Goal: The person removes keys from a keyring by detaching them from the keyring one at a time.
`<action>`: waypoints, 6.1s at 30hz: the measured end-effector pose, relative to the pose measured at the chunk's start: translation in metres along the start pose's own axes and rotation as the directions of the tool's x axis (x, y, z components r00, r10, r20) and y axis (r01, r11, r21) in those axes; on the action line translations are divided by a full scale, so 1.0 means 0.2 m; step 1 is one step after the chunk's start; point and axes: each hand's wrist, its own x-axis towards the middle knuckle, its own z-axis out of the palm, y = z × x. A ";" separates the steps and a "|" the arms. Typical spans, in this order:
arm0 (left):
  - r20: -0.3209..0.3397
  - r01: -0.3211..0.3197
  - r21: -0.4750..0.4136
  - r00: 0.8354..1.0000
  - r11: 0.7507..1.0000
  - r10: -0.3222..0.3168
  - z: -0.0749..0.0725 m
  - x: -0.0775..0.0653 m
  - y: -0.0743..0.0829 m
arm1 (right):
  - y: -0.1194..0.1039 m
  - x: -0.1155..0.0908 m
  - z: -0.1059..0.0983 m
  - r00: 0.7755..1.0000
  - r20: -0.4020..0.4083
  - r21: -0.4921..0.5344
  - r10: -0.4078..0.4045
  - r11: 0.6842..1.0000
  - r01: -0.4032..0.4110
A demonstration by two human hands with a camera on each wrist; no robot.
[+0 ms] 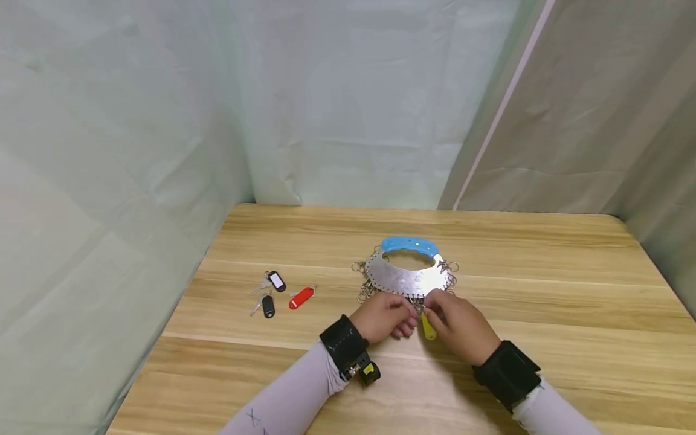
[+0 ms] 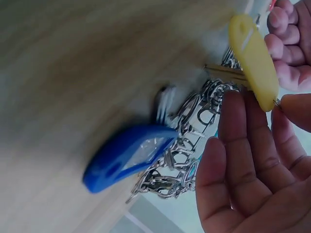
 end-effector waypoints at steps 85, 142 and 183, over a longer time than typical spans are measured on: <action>0.059 -0.032 -0.124 0.997 0.992 0.040 -0.15 0.06 -0.08 | 0.01 0.12 0.01 0.965 0.100 0.105 -0.242 0.967 0.231; -0.101 -0.078 -0.231 0.993 0.970 0.056 -0.10 0.00 0.07 | 0.02 0.13 0.01 0.963 0.001 0.057 -0.269 0.961 0.269; -0.143 -0.189 -0.040 0.973 0.981 0.182 -0.08 -0.02 0.09 | 0.01 0.12 0.02 0.993 -0.008 0.030 -0.118 0.993 0.118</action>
